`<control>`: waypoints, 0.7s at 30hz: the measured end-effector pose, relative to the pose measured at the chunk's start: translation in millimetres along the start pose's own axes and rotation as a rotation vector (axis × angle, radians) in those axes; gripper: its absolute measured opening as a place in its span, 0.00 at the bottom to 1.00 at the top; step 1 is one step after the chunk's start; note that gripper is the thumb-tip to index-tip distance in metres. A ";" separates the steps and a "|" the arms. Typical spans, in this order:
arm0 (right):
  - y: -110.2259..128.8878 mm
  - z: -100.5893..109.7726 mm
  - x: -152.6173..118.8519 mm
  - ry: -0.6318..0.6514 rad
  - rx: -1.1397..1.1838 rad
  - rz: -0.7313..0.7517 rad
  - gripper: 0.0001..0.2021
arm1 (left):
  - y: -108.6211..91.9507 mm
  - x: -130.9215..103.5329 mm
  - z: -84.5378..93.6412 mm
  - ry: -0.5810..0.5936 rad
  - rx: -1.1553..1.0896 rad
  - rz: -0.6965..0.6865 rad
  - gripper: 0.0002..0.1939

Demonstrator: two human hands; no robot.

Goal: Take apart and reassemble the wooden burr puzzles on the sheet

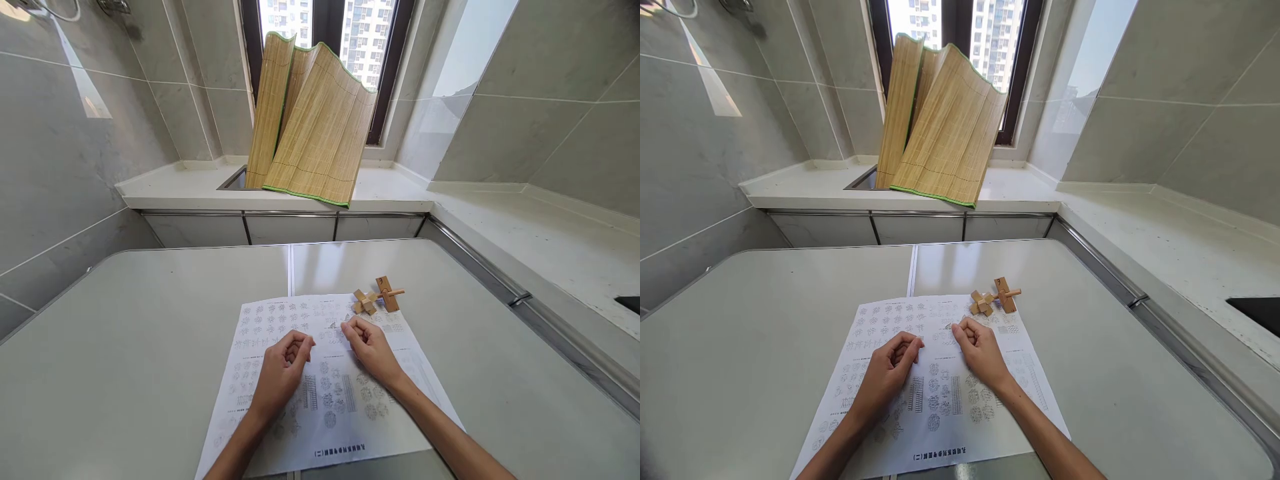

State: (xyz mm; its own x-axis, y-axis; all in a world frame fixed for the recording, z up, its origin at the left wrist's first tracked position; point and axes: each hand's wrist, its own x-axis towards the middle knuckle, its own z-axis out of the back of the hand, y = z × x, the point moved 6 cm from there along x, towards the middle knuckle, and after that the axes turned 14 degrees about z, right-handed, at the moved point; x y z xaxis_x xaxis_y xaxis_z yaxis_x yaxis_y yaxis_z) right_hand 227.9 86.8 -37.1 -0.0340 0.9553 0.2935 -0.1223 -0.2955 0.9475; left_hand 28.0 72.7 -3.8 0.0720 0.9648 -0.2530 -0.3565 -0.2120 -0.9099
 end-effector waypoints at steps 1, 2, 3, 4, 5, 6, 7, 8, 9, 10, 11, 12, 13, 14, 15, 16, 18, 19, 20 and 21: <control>-0.6 0.5 0.1 -0.004 0.013 -0.004 0.24 | 0.0 0.1 0.0 -0.001 0.000 -0.004 0.21; -1.3 1.1 0.2 -0.009 0.029 -0.009 0.24 | 0.0 0.3 0.0 -0.003 0.001 -0.009 0.21; -2.0 1.8 0.3 -0.016 0.047 -0.014 0.24 | 0.2 0.6 0.1 -0.004 0.000 -0.014 0.21; -2.8 2.6 0.2 -0.025 0.068 -0.019 0.24 | 0.5 0.8 0.1 -0.006 -0.001 -0.018 0.21; -3.5 3.4 0.1 -0.035 0.094 -0.026 0.25 | 0.9 1.1 0.1 -0.006 -0.002 -0.021 0.21; -4.4 4.3 0.0 -0.047 0.124 -0.034 0.25 | 1.3 1.3 0.0 -0.004 -0.004 -0.022 0.21; -5.1 5.3 -0.1 -0.061 0.159 -0.043 0.25 | 1.6 1.3 0.0 -0.003 -0.005 -0.023 0.21; -5.7 6.3 -0.2 -0.075 0.197 -0.052 0.26 | 1.8 1.3 -0.2 -0.001 -0.006 -0.024 0.21; -6.0 7.4 -0.2 -0.090 0.237 -0.060 0.26 | 1.8 1.1 -0.3 0.001 -0.006 -0.024 0.21; -6.1 8.7 0.0 -0.105 0.279 -0.067 0.26 | 1.8 0.9 -0.5 0.004 -0.006 -0.023 0.21; -5.8 10.1 0.3 -0.119 0.320 -0.073 0.26 | 1.8 0.6 -0.7 0.008 -0.007 -0.021 0.21; -5.2 11.9 0.9 -0.134 0.361 -0.076 0.26 | 1.7 0.3 -1.0 0.012 -0.008 -0.018 0.21; -4.5 14.0 1.8 -0.148 0.400 -0.079 0.26 | 1.6 0.0 -1.3 0.017 -0.008 -0.016 0.20; -3.8 16.5 2.8 -0.163 0.437 -0.079 0.26 | 1.6 -0.2 -1.6 0.021 -0.008 -0.013 0.20; -3.1 19.6 4.1 -0.179 0.470 -0.078 0.26 | 1.5 -0.3 -1.8 0.023 -0.008 -0.012 0.20; -2.7 23.0 5.4 -0.194 0.496 -0.076 0.25 | 1.5 -0.3 -2.0 0.025 -0.008 -0.012 0.20; -3.0 30.6 8.3 -0.227 0.555 -0.076 0.26 | 1.4 -0.1 -2.4 0.028 -0.006 -0.011 0.20; -4.1 34.1 9.5 -0.245 0.606 -0.084 0.26 | 1.3 0.1 -2.6 0.029 -0.005 -0.012 0.20; -5.7 37.1 10.6 -0.261 0.666 -0.098 0.26 | 1.0 0.2 -2.7 0.029 -0.002 -0.013 0.20; -7.6 39.7 11.6 -0.272 0.722 -0.113 0.26 | 0.7 0.2 -2.7 0.029 0.003 -0.013 0.20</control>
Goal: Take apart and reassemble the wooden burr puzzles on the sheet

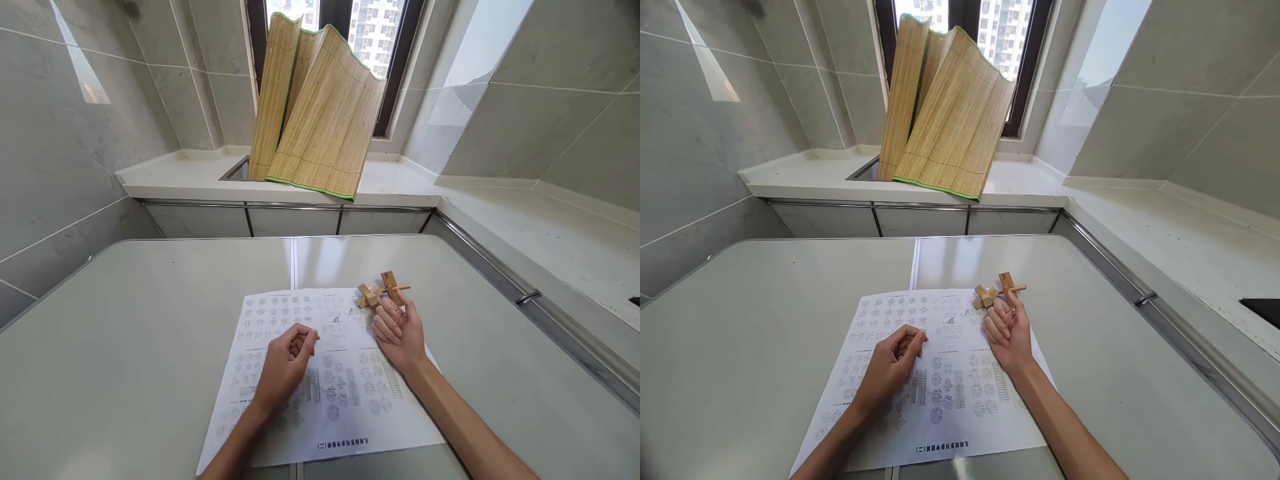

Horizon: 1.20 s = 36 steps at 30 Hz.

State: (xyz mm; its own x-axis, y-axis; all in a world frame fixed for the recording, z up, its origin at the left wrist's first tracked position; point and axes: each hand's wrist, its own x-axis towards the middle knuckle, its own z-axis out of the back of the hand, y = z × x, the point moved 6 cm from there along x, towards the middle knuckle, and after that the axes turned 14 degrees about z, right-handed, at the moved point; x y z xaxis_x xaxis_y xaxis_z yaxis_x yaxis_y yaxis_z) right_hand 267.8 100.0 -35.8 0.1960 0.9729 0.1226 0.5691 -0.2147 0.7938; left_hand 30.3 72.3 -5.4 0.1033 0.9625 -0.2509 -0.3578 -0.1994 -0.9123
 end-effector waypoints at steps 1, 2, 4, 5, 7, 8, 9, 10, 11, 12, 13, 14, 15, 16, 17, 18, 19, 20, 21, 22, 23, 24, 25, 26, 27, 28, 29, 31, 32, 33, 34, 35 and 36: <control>0.1 2.5 1.7 -0.010 0.047 -0.018 0.25 | -0.5 -0.1 0.1 -0.003 0.004 0.000 0.19; 0.1 4.8 3.2 -0.015 0.078 -0.031 0.25 | -1.1 -0.4 0.2 -0.006 0.008 -0.001 0.19; 0.3 8.7 5.9 -0.014 0.092 -0.040 0.25 | -2.7 -1.1 0.6 -0.014 0.011 -0.005 0.19; 0.3 10.3 7.0 -0.012 0.092 -0.040 0.25 | -3.4 -1.4 0.7 -0.017 0.011 -0.007 0.19; -0.5 12.5 8.9 -0.006 0.095 -0.043 0.25 | -4.5 -1.8 1.0 -0.024 0.009 -0.011 0.19; -1.1 13.2 9.7 -0.002 0.095 -0.045 0.25 | -4.7 -1.8 1.2 -0.028 0.009 -0.011 0.20; -1.9 13.6 10.4 0.004 0.095 -0.048 0.25 | -4.8 -1.7 1.3 -0.031 0.009 -0.009 0.20; -2.7 14.0 11.0 0.008 0.096 -0.049 0.25 | -4.8 -1.5 1.4 -0.033 0.010 -0.008 0.20; -3.5 14.3 11.6 0.013 0.097 -0.051 0.25 | -4.9 -1.3 1.5 -0.035 0.010 -0.009 0.20; -4.3 14.6 12.1 0.016 0.100 -0.052 0.24 | -5.1 -1.1 1.6 -0.036 0.012 -0.010 0.20; -4.9 14.9 12.6 0.018 0.104 -0.054 0.23 | -5.4 -1.0 1.6 -0.035 0.013 -0.012 0.20; -5.4 15.2 13.1 0.018 0.110 -0.054 0.23 | -6.0 -1.0 1.5 -0.035 0.014 -0.015 0.20; -5.7 15.6 13.6 0.018 0.117 -0.054 0.22 | -6.7 -1.2 1.6 -0.037 0.015 -0.017 0.20; -5.9 15.9 14.0 0.016 0.124 -0.052 0.22 | -7.4 -1.4 1.8 -0.040 0.015 -0.018 0.19; -5.9 16.3 14.4 0.014 0.130 -0.050 0.22 | -8.0 -1.6 1.9 -0.042 0.015 -0.016 0.19; -5.8 16.6 14.7 0.012 0.136 -0.047 0.22 | -8.5 -1.9 2.0 -0.043 0.014 -0.012 0.20; -5.7 16.9 14.9 0.010 0.141 -0.045 0.22 | -8.7 -2.1 2.0 -0.044 0.013 -0.006 0.20; -5.6 17.2 15.0 0.009 0.144 -0.043 0.22 | -8.6 -2.2 2.0 -0.043 0.013 0.001 0.20; -5.6 17.3 15.1 0.007 0.147 -0.043 0.22 | -8.3 -2.2 2.0 -0.040 0.015 0.007 0.20; -5.6 17.5 15.3 0.005 0.149 -0.042 0.23 | -7.9 -2.1 2.0 -0.039 0.016 0.010 0.21; -5.7 17.6 15.4 0.004 0.151 -0.041 0.23 | -7.3 -1.9 1.9 -0.036 0.019 0.010 0.21; -5.9 17.7 15.6 0.003 0.154 -0.041 0.23 | -6.7 -1.5 1.9 -0.035 0.023 0.008 0.21; -6.2 17.7 15.9 0.002 0.157 -0.041 0.22 | -5.9 -1.1 1.9 -0.035 0.026 0.005 0.21; -6.5 17.8 16.1 0.001 0.161 -0.042 0.22 | -5.0 -0.6 1.9 -0.035 0.029 0.001 0.20; -6.9 18.0 16.4 -0.002 0.166 -0.043 0.22 | -4.0 -0.1 1.8 -0.035 0.032 -0.001 0.20; -7.5 18.2 16.6 -0.005 0.171 -0.046 0.22 | -2.9 0.3 1.8 -0.034 0.035 -0.001 0.20; -8.0 18.5 16.8 -0.008 0.178 -0.049 0.21 | -2.0 0.7 1.6 -0.032 0.038 -0.002 0.20; -9.1 19.1 17.1 -0.017 0.192 -0.056 0.21 | -0.6 1.2 0.9 -0.021 0.042 0.000 0.20; -9.5 19.3 17.1 -0.020 0.199 -0.060 0.21 | -0.2 1.3 0.7 -0.016 0.045 0.002 0.20; -9.9 19.4 17.2 -0.021 0.206 -0.064 0.21 | 0.0 1.3 0.5 -0.012 0.046 0.005 0.20; -10.3 19.4 17.2 -0.021 0.213 -0.068 0.21 | 0.0 1.2 0.5 -0.010 0.048 0.008 0.21; -10.7 19.3 17.1 -0.019 0.219 -0.073 0.22 | -0.2 1.1 0.5 -0.009 0.050 0.010 0.21; -11.0 19.1 17.1 -0.017 0.226 -0.079 0.21 | -0.6 1.0 0.6 -0.009 0.052 0.011 0.21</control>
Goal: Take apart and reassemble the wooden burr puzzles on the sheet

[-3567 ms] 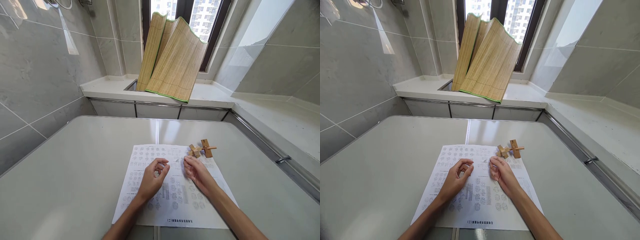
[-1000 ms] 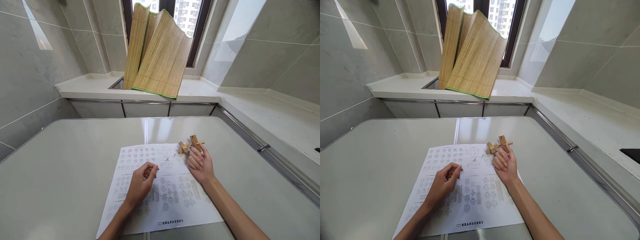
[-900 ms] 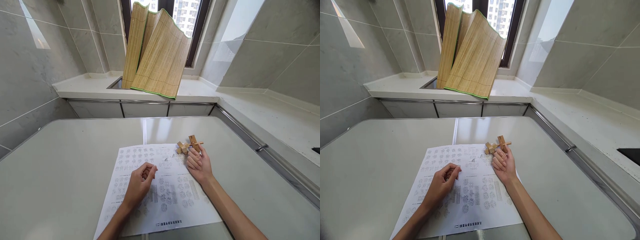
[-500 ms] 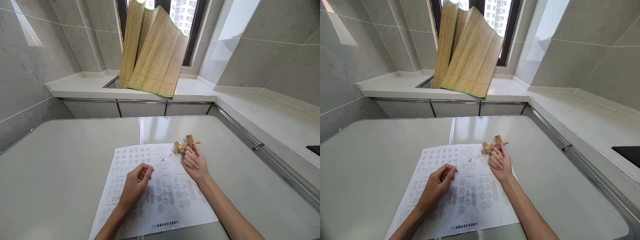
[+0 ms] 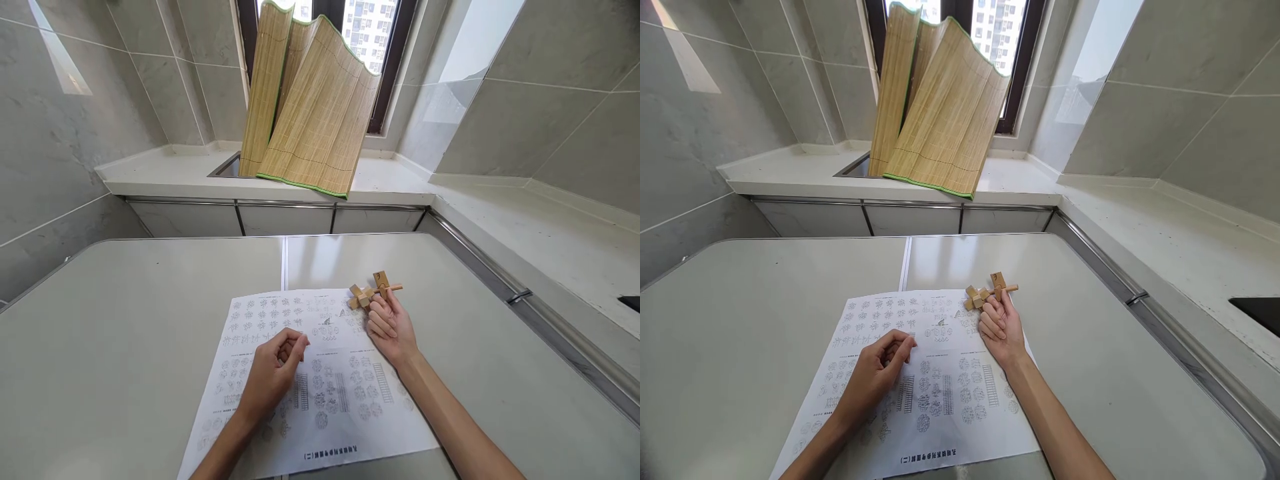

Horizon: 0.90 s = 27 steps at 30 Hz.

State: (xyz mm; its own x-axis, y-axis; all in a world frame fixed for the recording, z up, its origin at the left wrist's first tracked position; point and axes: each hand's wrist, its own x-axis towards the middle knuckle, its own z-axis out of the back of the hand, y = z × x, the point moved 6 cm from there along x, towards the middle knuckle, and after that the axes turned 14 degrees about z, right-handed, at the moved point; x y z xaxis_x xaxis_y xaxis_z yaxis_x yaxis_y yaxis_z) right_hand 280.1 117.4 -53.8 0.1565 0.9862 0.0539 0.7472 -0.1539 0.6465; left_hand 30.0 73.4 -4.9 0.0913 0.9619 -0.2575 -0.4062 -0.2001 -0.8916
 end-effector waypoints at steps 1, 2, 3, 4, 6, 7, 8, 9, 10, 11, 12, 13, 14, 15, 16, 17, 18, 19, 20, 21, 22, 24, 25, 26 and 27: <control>-0.4 -0.2 0.0 0.002 0.008 -0.006 0.21 | -0.5 -0.1 0.1 0.000 0.001 -0.002 0.21; -0.6 -0.5 -0.1 0.002 0.017 -0.011 0.21 | -1.1 -0.1 0.0 0.000 0.001 -0.006 0.21; -0.9 -0.7 -0.1 0.001 0.028 -0.016 0.21 | -1.7 -0.1 -0.2 0.000 0.002 -0.011 0.21; -1.0 -0.9 -0.2 -0.001 0.041 -0.020 0.21 | -2.2 -0.1 -0.5 0.001 0.004 -0.016 0.20; -1.1 -1.3 -0.3 -0.005 0.068 -0.026 0.20 | -2.7 0.0 -1.3 0.003 0.010 -0.024 0.20; -1.1 -1.4 -0.3 -0.007 0.081 -0.029 0.20 | -2.9 0.0 -1.4 0.001 0.013 -0.027 0.19; -1.2 -1.5 -0.4 -0.007 0.093 -0.033 0.19 | -3.0 -0.2 -1.4 -0.001 0.015 -0.030 0.19; -1.4 -1.6 -0.4 -0.006 0.105 -0.037 0.19 | -3.1 -0.4 -1.3 -0.003 0.016 -0.031 0.19; -1.6 -1.5 -0.4 -0.004 0.118 -0.041 0.19 | -3.2 -0.8 -1.0 -0.006 0.017 -0.031 0.20; -2.0 -1.5 -0.5 -0.001 0.131 -0.045 0.19 | -3.4 -1.2 -0.6 -0.008 0.017 -0.031 0.20; -2.3 -1.4 -0.5 0.004 0.144 -0.050 0.20 | -3.6 -1.7 -0.5 -0.006 0.017 -0.031 0.20; -2.7 -1.3 -0.5 0.009 0.159 -0.055 0.20 | -3.8 -2.1 -0.5 -0.001 0.019 -0.029 0.20; -3.1 -1.1 -0.5 0.016 0.174 -0.059 0.20 | -3.9 -2.4 -0.8 0.007 0.021 -0.027 0.20; -3.5 -0.9 -0.6 0.022 0.189 -0.065 0.19 | -3.9 -2.6 -1.0 0.014 0.021 -0.025 0.20; -3.8 -0.6 -0.6 0.030 0.203 -0.070 0.19 | -3.8 -2.7 -1.1 0.018 0.020 -0.023 0.20; -4.1 -0.3 -0.5 0.037 0.217 -0.075 0.18 | -3.8 -2.8 -1.3 0.023 0.019 -0.021 0.20; -4.3 0.0 -0.5 0.043 0.230 -0.080 0.17 | -3.7 -2.8 -1.3 0.024 0.017 -0.021 0.20; -4.5 0.4 -0.4 0.050 0.242 -0.084 0.17 | -3.6 -2.9 -1.3 0.025 0.015 -0.022 0.20; -4.7 0.8 -0.2 0.055 0.254 -0.087 0.17 | -3.4 -2.9 -1.5 0.027 0.013 -0.021 0.20; -4.9 1.2 0.0 0.059 0.264 -0.089 0.17 | -3.3 -2.8 -1.6 0.029 0.012 -0.021 0.20; -5.2 1.6 0.2 0.062 0.274 -0.091 0.17 | -3.0 -2.8 -1.7 0.032 0.011 -0.019 0.19; -5.9 2.6 0.4 0.066 0.288 -0.094 0.17 | -2.4 -2.6 -1.8 0.032 0.009 -0.016 0.19; -6.3 3.0 0.5 0.067 0.294 -0.096 0.17 | -2.1 -2.4 -1.9 0.033 0.010 -0.015 0.19; -6.7 3.4 0.6 0.067 0.298 -0.097 0.17 | -1.7 -2.2 -2.0 0.032 0.010 -0.016 0.19; -7.0 3.9 0.6 0.067 0.301 -0.098 0.17 | -1.4 -2.0 -2.1 0.031 0.010 -0.016 0.19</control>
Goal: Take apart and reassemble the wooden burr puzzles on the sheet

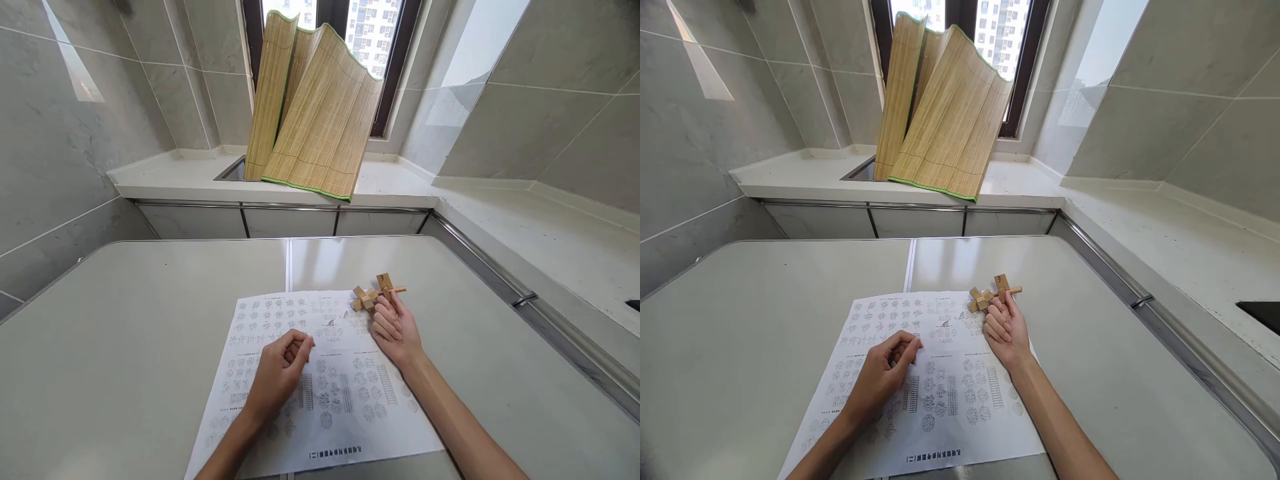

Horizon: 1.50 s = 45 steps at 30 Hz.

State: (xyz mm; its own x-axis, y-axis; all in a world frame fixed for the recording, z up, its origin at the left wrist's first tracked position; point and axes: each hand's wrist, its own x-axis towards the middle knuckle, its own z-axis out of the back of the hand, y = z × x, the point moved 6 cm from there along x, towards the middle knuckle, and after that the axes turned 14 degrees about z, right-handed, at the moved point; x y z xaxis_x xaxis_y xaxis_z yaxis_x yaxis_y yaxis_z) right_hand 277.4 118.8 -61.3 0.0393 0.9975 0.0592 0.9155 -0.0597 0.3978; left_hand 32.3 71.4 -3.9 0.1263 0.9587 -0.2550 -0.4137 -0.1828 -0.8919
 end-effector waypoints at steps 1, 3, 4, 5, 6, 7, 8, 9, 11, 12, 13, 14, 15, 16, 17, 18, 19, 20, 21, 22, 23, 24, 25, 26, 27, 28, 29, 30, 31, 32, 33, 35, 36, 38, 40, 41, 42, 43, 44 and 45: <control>-0.1 0.4 0.0 -0.001 0.002 0.001 0.17 | 0.3 0.2 -0.2 0.001 0.000 0.001 0.19; 0.0 0.9 0.0 -0.004 0.004 0.004 0.18 | 0.5 0.5 -0.7 0.002 -0.001 0.001 0.19; 0.2 0.9 -0.1 -0.005 0.003 0.006 0.18 | 0.4 0.5 -0.9 0.003 -0.003 0.000 0.19; 0.6 0.8 -0.1 -0.007 0.000 0.009 0.18 | 0.1 0.5 -1.0 0.004 -0.005 -0.001 0.19; 1.1 0.4 -0.2 -0.008 -0.004 0.012 0.18 | -0.5 0.4 -1.1 0.005 -0.007 -0.004 0.19; 1.7 0.0 -0.3 -0.010 -0.009 0.017 0.18 | -1.0 0.3 -1.1 0.006 -0.008 -0.007 0.19; 2.4 -0.6 -0.4 -0.013 -0.015 0.022 0.18 | -1.6 0.2 -1.0 0.006 -0.007 -0.009 0.19; 3.1 -1.2 -0.5 -0.015 -0.023 0.028 0.17 | -2.1 0.1 -0.9 0.005 -0.004 -0.011 0.19; 4.5 -2.2 -0.7 -0.020 -0.042 0.042 0.17 | -2.9 -0.2 -0.3 -0.001 0.004 -0.014 0.19; 5.0 -2.6 -0.8 -0.023 -0.053 0.051 0.18 | -3.1 -0.4 0.0 -0.005 0.006 -0.015 0.19; 5.5 -2.8 -1.0 -0.026 -0.067 0.061 0.18 | -3.2 -0.7 0.3 -0.009 0.008 -0.015 0.19; 5.8 -3.0 -1.1 -0.029 -0.083 0.070 0.18 | -3.2 -0.9 0.5 -0.011 0.008 -0.015 0.19; 6.0 -3.1 -1.2 -0.032 -0.101 0.081 0.18 | -3.1 -1.2 0.6 -0.014 0.008 -0.015 0.19; 6.3 -3.3 -1.4 -0.036 -0.122 0.092 0.19 | -3.0 -1.4 0.8 -0.016 0.006 -0.015 0.19; 6.6 -3.7 -1.6 -0.039 -0.145 0.103 0.19 | -3.0 -1.6 0.7 -0.016 0.006 -0.016 0.19; 7.0 -4.4 -1.8 -0.041 -0.171 0.113 0.19 | -3.0 -1.7 0.7 -0.016 0.006 -0.017 0.19; 7.5 -5.5 -2.1 -0.043 -0.201 0.125 0.20 | -3.2 -1.8 0.5 -0.015 0.006 -0.019 0.19; 8.3 -7.0 -2.5 -0.045 -0.233 0.137 0.20 | -3.4 -1.8 0.4 -0.015 0.007 -0.020 0.19; 9.1 -8.9 -3.0 -0.046 -0.269 0.149 0.21 | -3.6 -1.8 0.3 -0.015 0.007 -0.022 0.19; 10.0 -11.2 -3.5 -0.047 -0.307 0.162 0.21 | -3.8 -1.7 0.2 -0.015 0.007 -0.022 0.19; 10.9 -13.7 -4.1 -0.047 -0.350 0.175 0.22 | -3.9 -1.6 0.1 -0.014 0.006 -0.021 0.19; 11.6 -16.4 -4.9 -0.047 -0.396 0.188 0.22 | -3.9 -1.5 0.0 -0.015 0.004 -0.020 0.19; 11.8 -19.1 -5.9 -0.047 -0.445 0.202 0.22 | -3.5 -1.3 -0.1 -0.015 0.002 -0.018 0.19; 11.7 -21.7 -7.0 -0.046 -0.500 0.217 0.23 | -2.9 -1.1 -0.3 -0.014 0.001 -0.016 0.19; 11.1 -24.2 -8.6 -0.045 -0.559 0.234 0.23 | -2.1 -0.8 -0.5 -0.014 0.001 -0.014 0.19; 10.1 -26.5 -10.4 -0.044 -0.623 0.254 0.23 | -1.0 -0.5 -0.7 -0.013 0.000 -0.013 0.19; 8.8 -28.6 -12.6 -0.041 -0.690 0.276 0.23 | 0.1 -0.1 -0.9 -0.012 0.000 -0.013 0.19; 7.1 -30.6 -15.2 -0.036 -0.761 0.300 0.24 | 1.1 0.1 -1.0 -0.011 0.000 -0.014 0.18; 4.9 -32.5 -18.0 -0.025 -0.832 0.320 0.24 | 1.9 0.2 -1.1 -0.009 0.000 -0.014 0.18; 2.2 -34.5 -20.8 -0.007 -0.902 0.335 0.24 | 2.3 0.1 -1.1 -0.008 0.000 -0.016 0.19; -1.1 -36.6 -23.5 0.021 -0.966 0.342 0.24 | 2.4 -0.2 -1.1 -0.007 0.003 -0.017 0.19; -9.0 -41.3 -28.6 0.106 -1.080 0.336 0.25 | 1.7 -1.1 -0.7 -0.009 0.008 -0.015 0.19; -13.2 -44.0 -31.0 0.159 -1.126 0.328 0.25 | 1.5 -1.6 -0.4 -0.012 0.004 -0.013 0.19; -21.6 -49.8 -35.9 0.270 -1.198 0.308 0.22 | 1.3 -2.7 0.9 -0.024 -0.024 -0.022 0.17; -29.5 -56.2 -41.3 0.383 -1.248 0.289 0.16 | 1.2 -3.9 2.2 -0.031 -0.073 -0.066 0.21; -33.4 -59.6 -44.1 0.442 -1.270 0.280 0.14 | 1.5 -4.6 2.2 -0.022 -0.098 -0.095 0.26; -37.3 -63.3 -47.0 0.508 -1.295 0.272 0.14 | 1.9 -5.2 1.5 0.003 -0.121 -0.122 0.32; -41.3 -67.3 -50.2 0.581 -1.322 0.264 0.14 | 2.2 -6.0 0.1 0.043 -0.149 -0.145 0.38; -45.2 -71.3 -53.4 0.654 -1.349 0.256 0.15 | 2.5 -6.7 -1.8 0.096 -0.180 -0.161 0.44; -49.1 -75.1 -56.6 0.722 -1.370 0.243 0.16 | 2.5 -7.5 -3.8 0.155 -0.215 -0.168 0.48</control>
State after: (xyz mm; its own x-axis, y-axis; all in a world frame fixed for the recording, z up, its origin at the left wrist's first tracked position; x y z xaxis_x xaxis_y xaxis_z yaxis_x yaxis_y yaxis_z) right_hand 200.2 62.4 -15.4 -0.4343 0.7542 0.4925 -0.1466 -0.5986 0.7875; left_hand 33.8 62.9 -5.6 0.3197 0.9376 -0.1365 -0.1775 -0.0823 -0.9807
